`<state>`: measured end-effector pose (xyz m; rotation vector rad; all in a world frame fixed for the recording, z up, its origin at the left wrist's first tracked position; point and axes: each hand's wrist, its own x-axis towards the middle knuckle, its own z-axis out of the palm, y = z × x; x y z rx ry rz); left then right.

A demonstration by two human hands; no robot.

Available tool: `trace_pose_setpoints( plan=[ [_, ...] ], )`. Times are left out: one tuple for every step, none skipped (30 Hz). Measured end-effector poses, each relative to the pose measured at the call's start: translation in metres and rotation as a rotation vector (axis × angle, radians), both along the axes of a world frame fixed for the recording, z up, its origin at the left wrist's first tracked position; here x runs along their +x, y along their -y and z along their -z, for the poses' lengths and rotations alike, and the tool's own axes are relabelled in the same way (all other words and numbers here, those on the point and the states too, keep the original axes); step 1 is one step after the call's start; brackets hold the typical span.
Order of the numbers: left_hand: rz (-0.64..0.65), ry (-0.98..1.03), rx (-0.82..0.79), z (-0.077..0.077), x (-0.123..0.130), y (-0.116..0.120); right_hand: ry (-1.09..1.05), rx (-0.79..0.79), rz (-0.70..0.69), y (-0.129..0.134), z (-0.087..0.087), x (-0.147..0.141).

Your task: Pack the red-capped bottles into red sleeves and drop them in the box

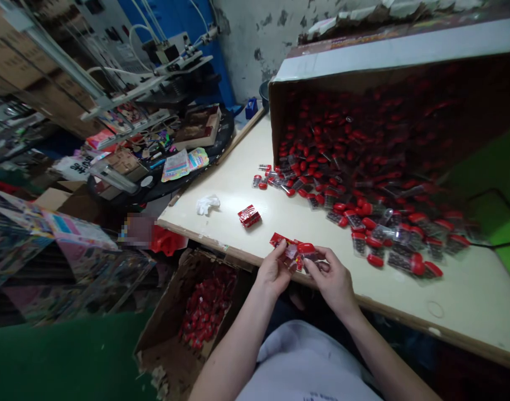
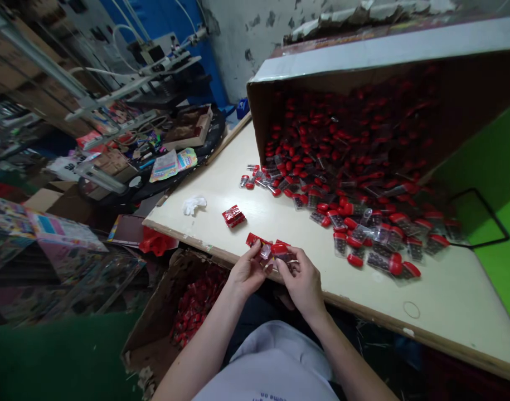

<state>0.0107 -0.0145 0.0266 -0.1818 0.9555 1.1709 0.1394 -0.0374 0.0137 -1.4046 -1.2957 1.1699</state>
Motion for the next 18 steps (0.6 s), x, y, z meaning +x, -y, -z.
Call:
trace_pose_setpoints(
  plan=[
    [-0.005, 0.001, -0.002, -0.0001, 0.0003, -0.0004, 0.015, 0.004, 0.003, -0.0002, 0.0005, 0.0008],
    [-0.006, 0.001, -0.003, -0.0003, 0.0006, -0.0010, 0.022, 0.003, 0.002, -0.0002, 0.0012, 0.0013],
    [-0.002, 0.001, -0.004, -0.0005, 0.0009, -0.0015, 0.020, -0.001, -0.003, -0.0001, 0.0018, 0.0017],
    [0.004, 0.000, -0.003, -0.0008, 0.0010, -0.0021, 0.011, -0.006, -0.009, -0.0001, 0.0024, 0.0019],
    [0.009, 0.001, -0.001, -0.0011, 0.0011, -0.0027, -0.005, -0.012, -0.012, -0.0002, 0.0028, 0.0020],
    [0.014, 0.002, 0.003, -0.0016, 0.0011, -0.0032, -0.024, -0.017, -0.013, -0.0005, 0.0029, 0.0020],
    [0.017, 0.002, 0.006, -0.0020, 0.0010, -0.0037, -0.045, -0.023, -0.010, -0.0011, 0.0028, 0.0020],
    [0.021, -0.001, 0.008, -0.0023, 0.0007, -0.0041, -0.063, -0.032, -0.006, -0.0018, 0.0025, 0.0021],
    [0.026, -0.009, 0.008, -0.0023, 0.0004, -0.0044, -0.076, -0.040, 0.002, -0.0025, 0.0021, 0.0021],
    [0.032, -0.022, 0.007, -0.0021, 0.0000, -0.0047, -0.081, -0.047, 0.011, -0.0031, 0.0016, 0.0022],
    [0.039, -0.039, 0.007, -0.0016, -0.0004, -0.0049, -0.079, -0.050, 0.018, -0.0035, 0.0010, 0.0021],
    [0.043, -0.054, 0.008, -0.0007, -0.0007, -0.0051, -0.072, -0.049, 0.020, -0.0037, 0.0005, 0.0020],
    [0.040, -0.064, 0.011, 0.0005, -0.0009, -0.0052, -0.063, -0.044, 0.018, -0.0034, 0.0000, 0.0018],
    [0.030, -0.068, 0.016, 0.0017, -0.0010, -0.0053, -0.053, -0.036, 0.015, -0.0030, -0.0004, 0.0015],
    [0.018, -0.063, 0.020, 0.0028, -0.0008, -0.0054, -0.044, -0.028, 0.013, -0.0023, -0.0007, 0.0011],
    [0.006, -0.052, 0.023, 0.0035, -0.0005, -0.0055, -0.036, -0.020, 0.013, -0.0017, -0.0009, 0.0007],
    [-0.004, -0.039, 0.022, 0.0038, 0.0001, -0.0056, -0.029, -0.013, 0.013, -0.0011, -0.0010, 0.0003],
    [-0.009, -0.026, 0.021, 0.0037, 0.0009, -0.0056, -0.020, -0.007, 0.014, -0.0007, -0.0009, 0.0000]
  ],
)
